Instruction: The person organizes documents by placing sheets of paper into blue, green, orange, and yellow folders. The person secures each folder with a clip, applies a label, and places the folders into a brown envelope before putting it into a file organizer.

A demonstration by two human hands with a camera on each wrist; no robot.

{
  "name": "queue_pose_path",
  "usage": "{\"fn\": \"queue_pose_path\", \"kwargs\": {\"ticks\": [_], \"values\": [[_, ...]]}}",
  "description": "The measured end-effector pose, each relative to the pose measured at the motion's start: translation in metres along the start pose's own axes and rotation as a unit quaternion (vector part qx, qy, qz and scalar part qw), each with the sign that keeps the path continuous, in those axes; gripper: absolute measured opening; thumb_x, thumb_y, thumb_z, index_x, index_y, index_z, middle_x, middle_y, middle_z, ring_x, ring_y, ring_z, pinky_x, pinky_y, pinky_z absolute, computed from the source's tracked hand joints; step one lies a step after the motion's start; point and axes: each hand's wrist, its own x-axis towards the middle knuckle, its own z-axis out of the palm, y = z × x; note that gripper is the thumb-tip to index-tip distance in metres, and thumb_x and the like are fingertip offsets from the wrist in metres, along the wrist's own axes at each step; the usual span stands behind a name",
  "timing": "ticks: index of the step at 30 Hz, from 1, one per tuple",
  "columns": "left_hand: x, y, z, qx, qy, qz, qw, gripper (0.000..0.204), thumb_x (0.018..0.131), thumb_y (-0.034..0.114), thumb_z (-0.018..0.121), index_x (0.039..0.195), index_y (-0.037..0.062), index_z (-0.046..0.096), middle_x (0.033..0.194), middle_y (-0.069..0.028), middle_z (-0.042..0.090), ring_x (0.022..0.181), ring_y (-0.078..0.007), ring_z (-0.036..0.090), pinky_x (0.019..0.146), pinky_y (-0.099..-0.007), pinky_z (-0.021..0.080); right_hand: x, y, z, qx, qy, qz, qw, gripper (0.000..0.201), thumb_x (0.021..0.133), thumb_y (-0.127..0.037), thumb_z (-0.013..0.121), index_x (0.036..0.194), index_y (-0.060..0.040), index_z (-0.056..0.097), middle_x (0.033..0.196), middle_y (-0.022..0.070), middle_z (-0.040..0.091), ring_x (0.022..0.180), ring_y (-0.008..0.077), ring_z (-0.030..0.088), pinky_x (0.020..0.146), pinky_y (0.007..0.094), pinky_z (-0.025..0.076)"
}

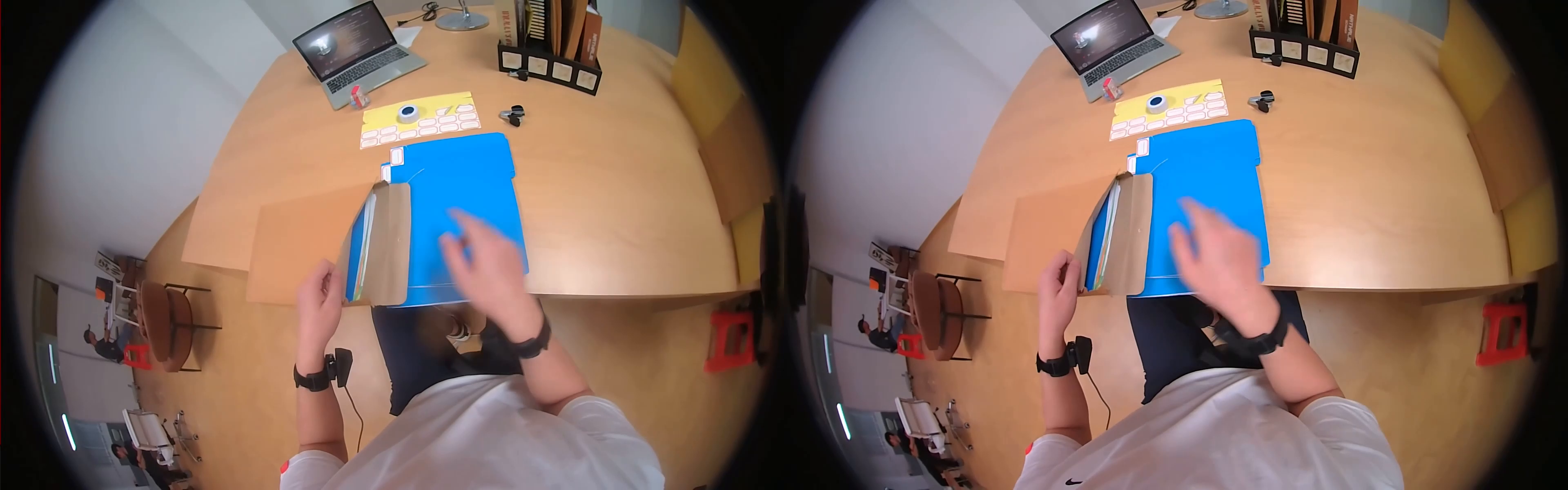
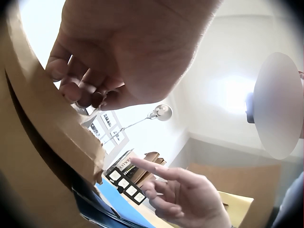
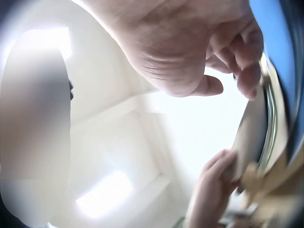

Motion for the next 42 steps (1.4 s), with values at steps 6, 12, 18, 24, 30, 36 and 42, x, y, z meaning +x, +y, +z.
{"fn": "queue_pose_path", "kwargs": {"ticks": [6, 12, 18, 24, 30, 36, 42], "values": [[0.01, -0.014, 0.005, -0.004, 0.034, 0.029, 0.999, 0.023, 0.103, 0.009, 0.055, 0.082, 0.0022, 0.049, 0.063, 0.0025, 0.04, 0.059, -0.0045, 0.039, 0.053, -0.0237, 0.032, 0.02, 0.047, -0.052, -0.263, 0.026, 0.145, 0.953, 0.059, 0.085, -0.059, 0.072, 0.1, -0.0022, 0.065, 0.107, 0.0161, 0.069, 0.087, 0.0347, 0.071, 0.07, 0.0439, 0.056], [0.008, -0.009, 0.001, -0.033, 0.045, 0.005, 0.998, 0.023, 0.102, 0.008, 0.056, 0.081, 0.0022, 0.049, 0.064, 0.004, 0.039, 0.06, -0.004, 0.036, 0.052, -0.0237, 0.03, 0.021, 0.06, -0.044, -0.234, -0.032, 0.176, 0.956, 0.052, 0.081, -0.054, 0.079, 0.092, -0.0042, 0.066, 0.091, 0.0148, 0.072, 0.085, 0.033, 0.072, 0.07, 0.042, 0.056], [0.006, -0.012, -0.005, -0.015, 0.053, 0.007, 0.998, 0.023, 0.101, 0.008, 0.057, 0.08, 0.0022, 0.049, 0.063, 0.0042, 0.038, 0.059, -0.004, 0.035, 0.052, -0.0237, 0.03, 0.023, 0.074, -0.055, -0.106, -0.023, 0.19, 0.976, 0.039, 0.086, -0.04, 0.077, 0.095, -0.0026, 0.069, 0.079, 0.0133, 0.07, 0.074, 0.0318, 0.068, 0.066, 0.0403, 0.052], [0.004, -0.013, -0.004, -0.023, 0.046, 0.005, 0.999, 0.024, 0.101, 0.009, 0.057, 0.079, 0.0025, 0.049, 0.063, 0.0045, 0.037, 0.059, -0.0041, 0.035, 0.051, -0.0241, 0.03, 0.012, 0.108, -0.046, 0.111, 0.097, 0.14, 0.979, 0.027, 0.093, -0.022, 0.073, 0.104, 0.0027, 0.069, 0.076, 0.0085, 0.068, 0.068, 0.0158, 0.063, 0.062, 0.0311, 0.049], [0.003, -0.012, -0.007, -0.027, 0.036, -0.002, 0.999, 0.024, 0.103, 0.01, 0.056, 0.08, 0.004, 0.052, 0.065, 0.0049, 0.043, 0.059, -0.003, 0.041, 0.052, -0.0226, 0.033, -0.004, 0.086, -0.066, 0.363, 0.245, 0.109, 0.892, 0.027, 0.098, -0.015, 0.068, 0.119, 0.0015, 0.065, 0.089, 0.0024, 0.07, 0.069, 0.0067, 0.058, 0.058, 0.0229, 0.044], [-0.001, -0.005, -0.006, -0.02, 0.045, -0.001, 0.999, 0.023, 0.102, 0.01, 0.057, 0.08, 0.0019, 0.052, 0.061, 0.0031, 0.041, 0.058, -0.0046, 0.04, 0.052, -0.0244, 0.033, -0.031, 0.045, -0.089, 0.526, 0.266, 0.18, 0.788, 0.021, 0.095, -0.019, 0.072, 0.108, -0.0035, 0.067, 0.077, 0.0, 0.063, 0.058, 0.0059, 0.051, 0.049, 0.0216, 0.034], [-0.003, -0.002, -0.007, 0.049, 0.048, 0.042, 0.997, 0.022, 0.101, 0.009, 0.058, 0.082, 0.0015, 0.053, 0.064, 0.0008, 0.044, 0.059, -0.007, 0.043, 0.053, -0.0254, 0.035, -0.027, 0.032, -0.091, 0.505, 0.159, 0.295, 0.795, 0.015, 0.092, -0.017, 0.071, 0.089, -0.0029, 0.067, 0.069, 0.0039, 0.063, 0.048, 0.0109, 0.052, 0.042, 0.0248, 0.035]]}}
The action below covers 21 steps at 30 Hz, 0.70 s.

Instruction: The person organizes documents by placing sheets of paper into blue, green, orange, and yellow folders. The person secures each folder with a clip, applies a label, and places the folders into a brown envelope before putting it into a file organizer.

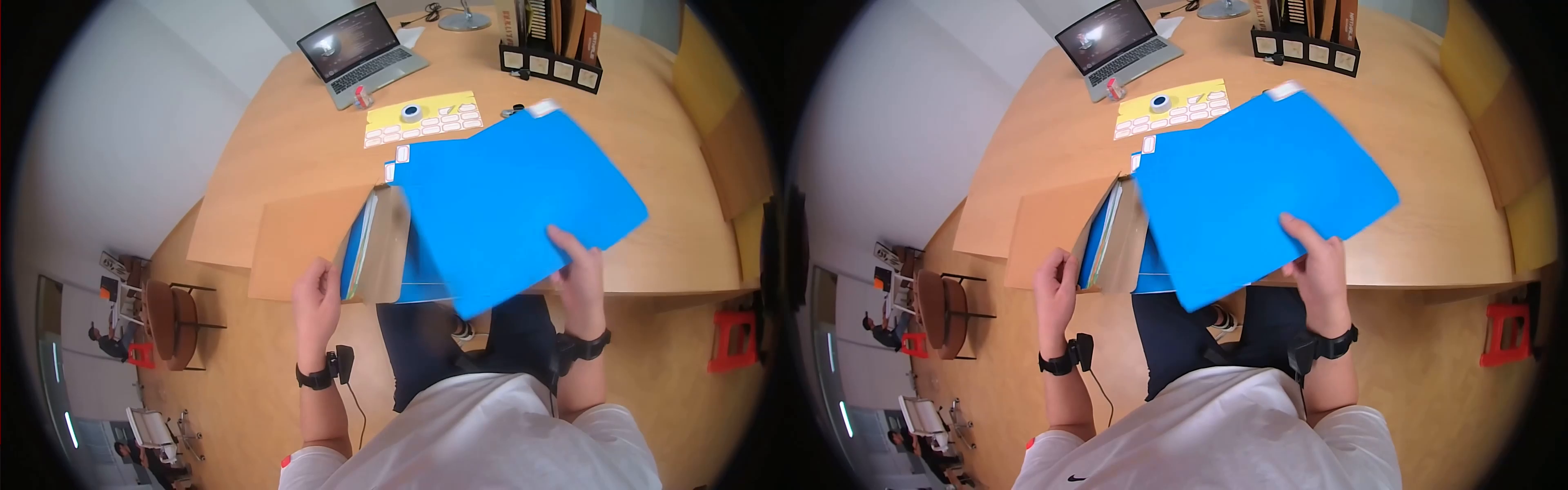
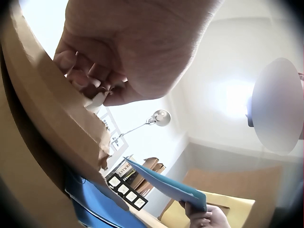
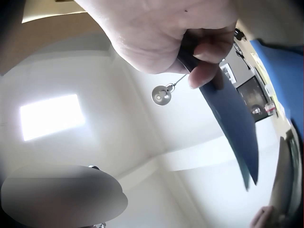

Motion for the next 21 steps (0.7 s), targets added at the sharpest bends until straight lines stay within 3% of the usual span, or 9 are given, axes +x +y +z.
{"fn": "queue_pose_path", "kwargs": {"ticks": [3, 6, 10, 11, 14, 15, 17, 21], "values": [[-0.001, 0.009, 0.001, 0.054, 0.01, 0.018, 0.998, 0.02, 0.099, 0.008, 0.059, 0.082, -0.001, 0.053, 0.062, -0.0067, 0.043, 0.057, -0.0141, 0.043, 0.054, -0.0304, 0.037, -0.002, 0.016, 0.007, 0.0, -0.104, 0.084, 0.991, 0.014, 0.092, -0.015, 0.071, 0.089, -0.0022, 0.067, 0.07, 0.0062, 0.065, 0.047, 0.0122, 0.054, 0.039, 0.025, 0.034], [-0.002, 0.012, 0.001, 0.084, 0.007, 0.019, 0.996, 0.019, 0.098, 0.008, 0.059, 0.083, -0.0015, 0.053, 0.063, -0.0113, 0.044, 0.057, -0.0191, 0.044, 0.055, -0.0331, 0.038, -0.001, 0.039, 0.016, -0.005, -0.13, 0.119, 0.984, 0.016, 0.09, -0.011, 0.071, 0.1, -0.0003, 0.066, 0.074, 0.006, 0.065, 0.047, 0.0126, 0.053, 0.038, 0.0243, 0.033], [-0.004, 0.014, 0.004, 0.09, -0.014, 0.019, 0.996, 0.02, 0.099, 0.01, 0.058, 0.083, -0.0016, 0.053, 0.063, -0.0129, 0.046, 0.057, -0.0219, 0.046, 0.056, -0.0345, 0.039, 0.002, 0.063, 0.032, -0.003, -0.138, 0.155, 0.978, 0.022, 0.091, -0.02, 0.075, 0.1, -0.001, 0.067, 0.076, 0.0071, 0.068, 0.049, 0.0131, 0.056, 0.041, 0.0224, 0.037], [-0.004, 0.014, 0.005, 0.09, -0.021, 0.022, 0.995, 0.021, 0.1, 0.01, 0.058, 0.083, -0.0017, 0.053, 0.064, -0.0128, 0.046, 0.057, -0.0222, 0.046, 0.056, -0.0347, 0.04, 0.005, 0.07, 0.034, -0.036, -0.168, 0.167, 0.971, 0.034, 0.093, -0.024, 0.075, 0.113, 0.0005, 0.064, 0.091, 0.0108, 0.072, 0.059, 0.0172, 0.066, 0.047, 0.0227, 0.048], [-0.004, 0.021, 0.005, 0.074, -0.049, 0.028, 0.996, 0.021, 0.1, 0.011, 0.058, 0.084, -0.0016, 0.054, 0.065, -0.0137, 0.049, 0.058, -0.0234, 0.049, 0.057, -0.035, 0.04, -0.009, 0.074, 0.061, -0.006, -0.22, 0.154, 0.963, 0.044, 0.097, -0.023, 0.072, 0.129, 0.002, 0.056, 0.109, 0.0153, 0.072, 0.075, 0.0244, 0.073, 0.059, 0.028, 0.059], [-0.004, 0.021, 0.005, 0.068, -0.056, 0.027, 0.996, 0.021, 0.101, 0.01, 0.058, 0.084, -0.0013, 0.054, 0.065, -0.01, 0.047, 0.06, -0.0186, 0.047, 0.057, -0.0325, 0.039, -0.007, 0.078, 0.064, 0.008, -0.254, 0.202, 0.946, 0.05, 0.1, -0.021, 0.068, 0.139, 0.0024, 0.047, 0.121, 0.0181, 0.068, 0.088, 0.0301, 0.075, 0.072, 0.0345, 0.064], [-0.004, 0.02, 0.005, 0.054, -0.07, 0.022, 0.996, 0.021, 0.102, 0.009, 0.057, 0.083, -0.0008, 0.053, 0.065, -0.0027, 0.044, 0.063, -0.0092, 0.042, 0.056, -0.0275, 0.036, -0.014, 0.082, 0.076, 0.042, -0.273, 0.209, 0.938, 0.044, 0.102, -0.022, 0.064, 0.133, 0.0066, 0.05, 0.113, 0.0189, 0.07, 0.091, 0.029, 0.075, 0.076, 0.0324, 0.064], [-0.003, 0.017, 0.004, 0.037, -0.094, 0.017, 0.995, 0.021, 0.102, 0.009, 0.057, 0.084, -0.001, 0.053, 0.066, -0.0033, 0.044, 0.063, -0.0092, 0.043, 0.057, -0.0274, 0.037, -0.017, 0.08, 0.079, 0.012, -0.286, 0.214, 0.934, 0.043, 0.105, -0.022, 0.06, 0.131, 0.0098, 0.051, 0.11, 0.0196, 0.071, 0.095, 0.0281, 0.075, 0.081, 0.0312, 0.063]]}}
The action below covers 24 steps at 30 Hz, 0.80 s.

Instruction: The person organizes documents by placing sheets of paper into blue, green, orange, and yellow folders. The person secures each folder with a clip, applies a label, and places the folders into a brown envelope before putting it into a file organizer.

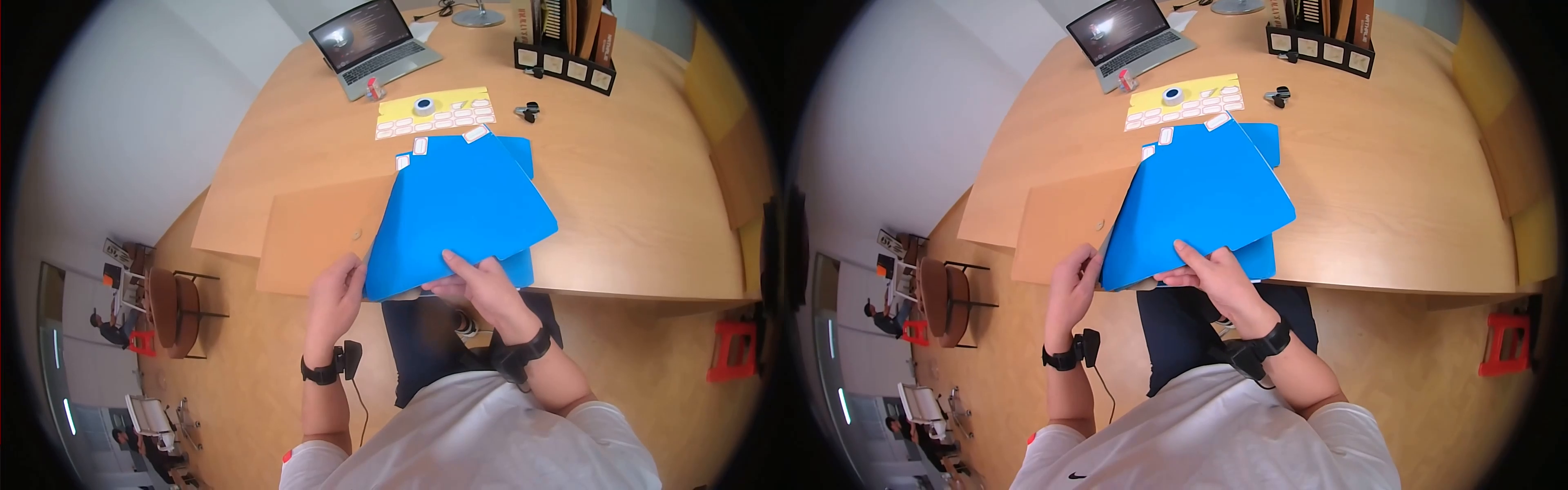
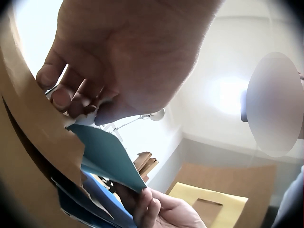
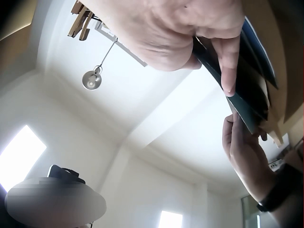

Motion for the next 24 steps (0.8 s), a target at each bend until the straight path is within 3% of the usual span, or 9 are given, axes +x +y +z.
{"fn": "queue_pose_path", "kwargs": {"ticks": [5, 8, 13, 20, 24], "values": [[0.001, 0.0, 0.001, 0.019, -0.027, -0.003, 0.999, 0.02, 0.102, 0.009, 0.057, 0.085, -0.0015, 0.055, 0.066, -0.0026, 0.047, 0.063, -0.0087, 0.046, 0.057, -0.0278, 0.039, 0.002, 0.012, 0.009, -0.029, 0.018, -0.021, 0.999, 0.042, 0.105, -0.023, 0.059, 0.131, 0.0088, 0.052, 0.111, 0.0191, 0.071, 0.095, 0.0268, 0.075, 0.079, 0.0312, 0.063], [0.002, 0.003, -0.001, 0.034, -0.05, -0.033, 0.998, 0.018, 0.099, 0.013, 0.058, 0.088, -0.0006, 0.057, 0.067, -0.0148, 0.053, 0.061, -0.0254, 0.054, 0.059, -0.0359, 0.043, -0.003, 0.011, 0.018, -0.065, -0.002, -0.037, 0.997, 0.04, 0.105, -0.023, 0.059, 0.133, 0.0059, 0.052, 0.114, 0.0183, 0.07, 0.097, 0.0264, 0.074, 0.081, 0.0326, 0.062], [0.002, -0.007, 0.0, 0.018, -0.049, -0.028, 0.998, 0.018, 0.1, 0.014, 0.058, 0.089, -0.0004, 0.057, 0.066, -0.0141, 0.053, 0.059, -0.0245, 0.053, 0.058, -0.0356, 0.042, 0.001, 0.012, 0.013, -0.105, -0.037, -0.027, 0.993, 0.034, 0.106, -0.02, 0.058, 0.128, 0.0057, 0.055, 0.114, 0.0167, 0.07, 0.096, 0.0257, 0.075, 0.078, 0.0295, 0.063], [0.002, -0.01, 0.003, 0.034, -0.086, -0.046, 0.995, 0.019, 0.101, 0.015, 0.057, 0.09, -0.0007, 0.056, 0.067, -0.0128, 0.053, 0.06, -0.0215, 0.053, 0.058, -0.0347, 0.042, 0.004, 0.028, 0.014, 0.038, -0.018, -0.038, 0.998, 0.03, 0.107, -0.018, 0.055, 0.125, 0.0055, 0.057, 0.114, 0.0159, 0.07, 0.1, 0.0261, 0.074, 0.082, 0.0285, 0.062], [-0.001, -0.006, 0.004, 0.016, -0.066, -0.024, 0.997, 0.015, 0.101, 0.012, 0.057, 0.092, 0.0002, 0.055, 0.068, -0.0122, 0.052, 0.06, -0.0202, 0.052, 0.058, -0.0338, 0.041, 0.004, 0.031, 0.012, 0.097, -0.02, -0.017, 0.995, 0.028, 0.107, -0.02, 0.054, 0.12, 0.004, 0.059, 0.114, 0.0154, 0.07, 0.102, 0.0266, 0.074, 0.083, 0.028, 0.061]]}}
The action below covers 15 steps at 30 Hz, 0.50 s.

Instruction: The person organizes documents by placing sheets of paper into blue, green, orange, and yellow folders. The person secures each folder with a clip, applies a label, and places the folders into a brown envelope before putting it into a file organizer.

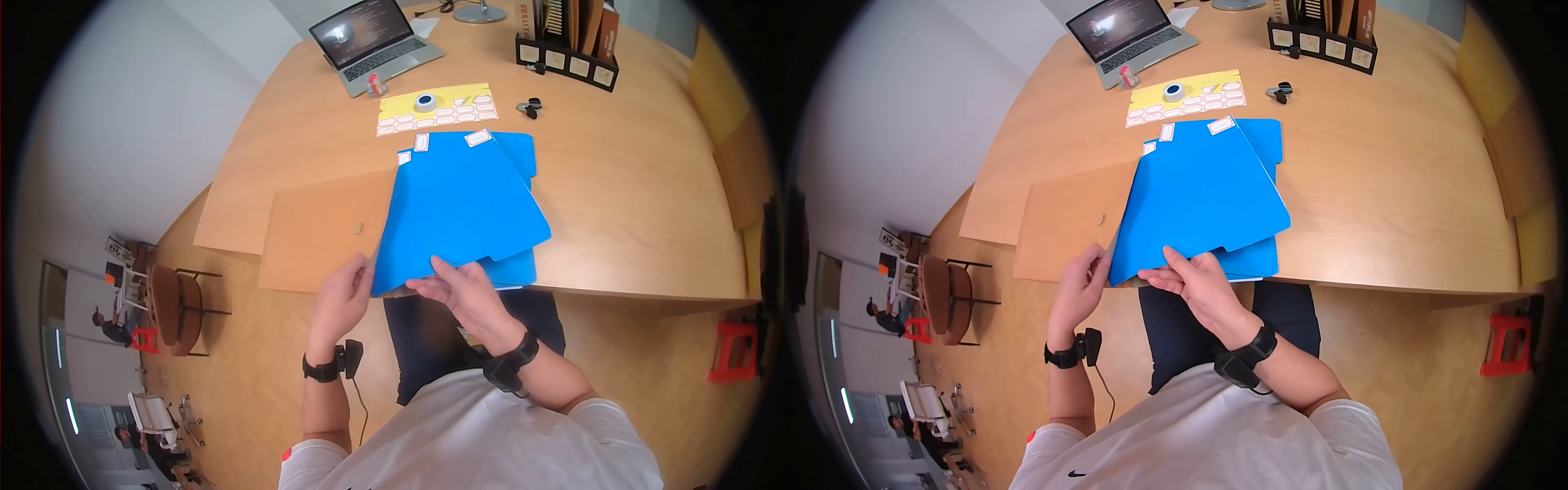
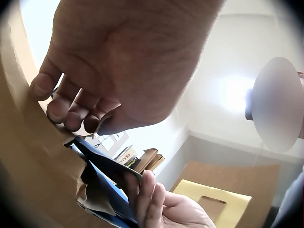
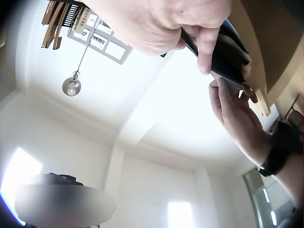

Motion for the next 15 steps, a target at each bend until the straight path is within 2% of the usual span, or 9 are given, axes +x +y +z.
{"fn": "queue_pose_path", "kwargs": {"ticks": [2, 7, 11, 14, 15], "values": [[-0.003, 0.001, 0.0, -0.028, 0.011, 0.002, 1.0, 0.013, 0.1, 0.011, 0.057, 0.093, 0.0008, 0.054, 0.068, -0.0121, 0.052, 0.06, -0.0205, 0.052, 0.058, -0.0337, 0.041, 0.0, 0.001, 0.002, -0.012, 0.003, -0.003, 1.0, 0.028, 0.108, -0.021, 0.054, 0.118, 0.0043, 0.06, 0.113, 0.0153, 0.07, 0.103, 0.0265, 0.074, 0.084, 0.028, 0.061], [-0.007, 0.007, -0.004, 0.021, 0.019, 0.006, 1.0, 0.009, 0.1, 0.008, 0.057, 0.093, 0.0013, 0.054, 0.068, -0.0102, 0.052, 0.061, -0.0198, 0.052, 0.058, -0.0325, 0.041, 0.003, 0.009, 0.006, -0.084, 0.019, -0.03, 0.996, 0.034, 0.108, -0.025, 0.053, 0.117, 0.0064, 0.061, 0.112, 0.0165, 0.071, 0.106, 0.0264, 0.073, 0.088, 0.0295, 0.06], [-0.008, 0.006, -0.001, -0.039, 0.048, 0.004, 0.998, 0.006, 0.096, 0.003, 0.06, 0.093, 0.002, 0.054, 0.068, -0.0085, 0.052, 0.061, -0.0177, 0.052, 0.058, -0.0304, 0.041, 0.0, 0.0, 0.008, -0.003, -0.024, 0.02, 1.0, 0.04, 0.108, -0.03, 0.051, 0.119, 0.007, 0.06, 0.115, 0.0185, 0.071, 0.106, 0.0273, 0.073, 0.088, 0.0311, 0.06], [-0.02, 0.014, 0.0, -0.017, 0.082, 0.046, 0.995, 0.007, 0.091, -0.004, 0.061, 0.093, 0.0028, 0.06, 0.068, -0.0098, 0.053, 0.059, -0.019, 0.054, 0.056, -0.0303, 0.042, 0.003, -0.006, 0.007, -0.014, -0.031, 0.033, 0.999, 0.041, 0.108, -0.032, 0.05, 0.121, 0.007, 0.059, 0.117, 0.0191, 0.07, 0.105, 0.0274, 0.073, 0.085, 0.0312, 0.06], [-0.025, 0.011, 0.001, -0.001, 0.09, 0.091, 0.992, 0.01, 0.089, -0.005, 0.061, 0.094, 0.0031, 0.062, 0.068, -0.0097, 0.054, 0.058, -0.0204, 0.055, 0.055, -0.031, 0.042, 0.003, -0.009, 0.007, -0.019, -0.028, 0.032, 0.999, 0.041, 0.108, -0.031, 0.05, 0.121, 0.0069, 0.059, 0.116, 0.019, 0.07, 0.104, 0.0272, 0.073, 0.084, 0.0311, 0.06]]}}
